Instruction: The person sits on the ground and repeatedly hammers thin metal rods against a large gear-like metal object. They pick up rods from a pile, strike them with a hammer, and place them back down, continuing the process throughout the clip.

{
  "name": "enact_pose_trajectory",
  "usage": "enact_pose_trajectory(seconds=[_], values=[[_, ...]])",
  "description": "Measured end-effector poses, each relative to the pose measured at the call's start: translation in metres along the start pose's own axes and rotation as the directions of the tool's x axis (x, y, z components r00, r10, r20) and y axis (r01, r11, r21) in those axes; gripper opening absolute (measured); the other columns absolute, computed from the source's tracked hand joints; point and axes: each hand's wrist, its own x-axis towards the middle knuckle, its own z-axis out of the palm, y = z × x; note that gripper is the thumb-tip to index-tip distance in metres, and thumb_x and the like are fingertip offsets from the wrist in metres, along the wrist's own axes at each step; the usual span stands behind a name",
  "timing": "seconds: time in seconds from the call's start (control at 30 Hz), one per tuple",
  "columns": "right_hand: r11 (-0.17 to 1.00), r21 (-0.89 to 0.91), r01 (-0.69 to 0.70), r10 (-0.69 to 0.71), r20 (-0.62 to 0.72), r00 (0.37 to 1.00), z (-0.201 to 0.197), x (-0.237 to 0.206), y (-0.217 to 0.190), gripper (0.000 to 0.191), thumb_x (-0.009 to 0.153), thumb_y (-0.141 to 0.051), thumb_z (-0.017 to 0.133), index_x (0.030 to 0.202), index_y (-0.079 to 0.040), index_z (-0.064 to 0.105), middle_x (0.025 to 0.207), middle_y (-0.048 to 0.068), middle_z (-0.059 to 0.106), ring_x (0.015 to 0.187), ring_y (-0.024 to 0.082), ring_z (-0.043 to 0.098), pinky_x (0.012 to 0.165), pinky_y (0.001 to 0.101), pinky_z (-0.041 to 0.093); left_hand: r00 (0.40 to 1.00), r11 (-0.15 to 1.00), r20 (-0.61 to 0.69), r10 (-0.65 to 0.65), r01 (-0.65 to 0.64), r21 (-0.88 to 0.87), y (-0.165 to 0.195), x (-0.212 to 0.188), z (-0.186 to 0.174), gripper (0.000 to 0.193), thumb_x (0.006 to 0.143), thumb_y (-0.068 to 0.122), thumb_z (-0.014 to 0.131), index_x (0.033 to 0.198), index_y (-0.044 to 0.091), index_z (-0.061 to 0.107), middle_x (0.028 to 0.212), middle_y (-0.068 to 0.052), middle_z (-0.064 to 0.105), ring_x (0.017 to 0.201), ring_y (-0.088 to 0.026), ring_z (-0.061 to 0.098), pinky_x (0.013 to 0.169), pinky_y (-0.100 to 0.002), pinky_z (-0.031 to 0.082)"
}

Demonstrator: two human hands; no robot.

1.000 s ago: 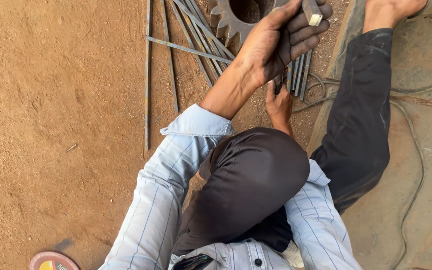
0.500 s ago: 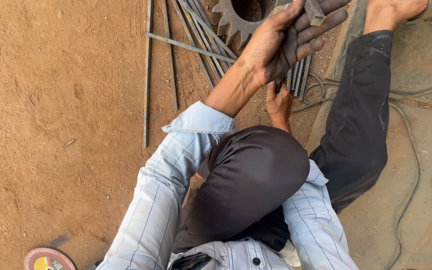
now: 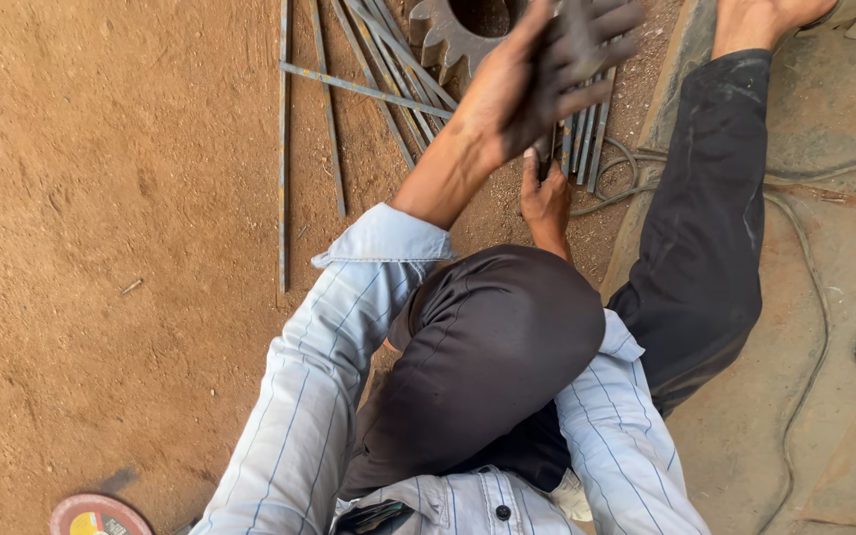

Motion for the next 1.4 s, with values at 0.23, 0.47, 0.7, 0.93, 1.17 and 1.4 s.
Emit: enact_pose_trajectory(seconds=[0.23,0.47,0.7,0.93,1.17,1.4], values=[[0.984,0.176,0.005,-0.006,0.004,1.000,0.002,0.009,0.021,0.068,0.101,-0.067,0.041,0.109,-0.005,0.069,0.067,0.010,0.062,0.054,0.021,0.063,0.046,0.0407,0.051,0.789,0.849,-0.600,-0.133,0.403,0.342,-0.042,-0.082,-0.128,0.036,0.107,0.040,0.039,0.108,0.009,0.058,0.062,0.003,0.051,0.043,-0.011,0.045,0.035,-0.030,0.041],[0.957,0.255,0.141,-0.101,-0.162,0.982,0.000,0.016,0.023,0.069,0.100,-0.072,0.045,0.088,-0.007,0.065,0.057,0.001,0.053,0.041,0.011,0.051,0.033,0.0327,0.044,0.730,0.176,-0.648,0.218,0.623,0.762,-0.098,-0.248,-0.213,0.070,0.111,0.055,0.034,0.103,-0.006,0.066,0.081,-0.025,0.063,0.077,-0.035,0.066,0.073,-0.047,0.052],[0.774,0.270,0.573,-0.459,-0.384,0.801,-0.028,0.038,-0.006,0.063,0.109,-0.064,0.045,0.101,-0.004,0.062,0.060,-0.001,0.054,0.042,0.007,0.052,0.036,0.0302,0.049,0.583,0.035,-0.783,0.216,0.797,0.603,-0.109,-0.347,-0.230,0.060,0.109,0.052,0.039,0.117,-0.001,0.066,0.095,-0.028,0.067,0.089,-0.040,0.069,0.082,-0.049,0.054],[0.975,-0.098,0.197,-0.206,-0.089,0.974,-0.015,0.047,0.008,0.059,0.107,-0.060,0.054,0.102,-0.003,0.065,0.063,0.002,0.057,0.049,0.015,0.053,0.041,0.0354,0.042,0.637,0.048,-0.759,0.134,0.761,0.647,-0.102,-0.359,-0.235,0.053,0.108,0.050,0.046,0.124,0.003,0.065,0.102,-0.027,0.070,0.096,-0.041,0.069,0.085,-0.050,0.054],[0.947,0.238,0.216,-0.157,-0.246,0.956,-0.027,0.019,0.021,0.057,0.105,-0.057,0.058,0.091,-0.004,0.071,0.068,0.005,0.065,0.061,0.020,0.064,0.060,0.0390,0.050,0.832,-0.079,-0.550,0.065,0.554,0.829,-0.085,-0.199,-0.192,0.049,0.107,0.048,0.052,0.130,0.007,0.065,0.110,-0.025,0.072,0.103,-0.042,0.069,0.088,-0.051,0.054],[0.986,0.010,0.167,-0.163,-0.171,0.972,-0.033,0.016,0.010,0.061,0.106,-0.057,0.056,0.105,0.001,0.074,0.079,0.018,0.070,0.074,0.036,0.070,0.072,0.0508,0.052,0.971,-0.221,-0.186,0.151,0.217,0.951,-0.072,-0.075,-0.143,0.045,0.094,0.036,0.064,0.128,0.007,0.062,0.108,-0.024,0.072,0.100,-0.045,0.068,0.082,-0.054,0.053]])
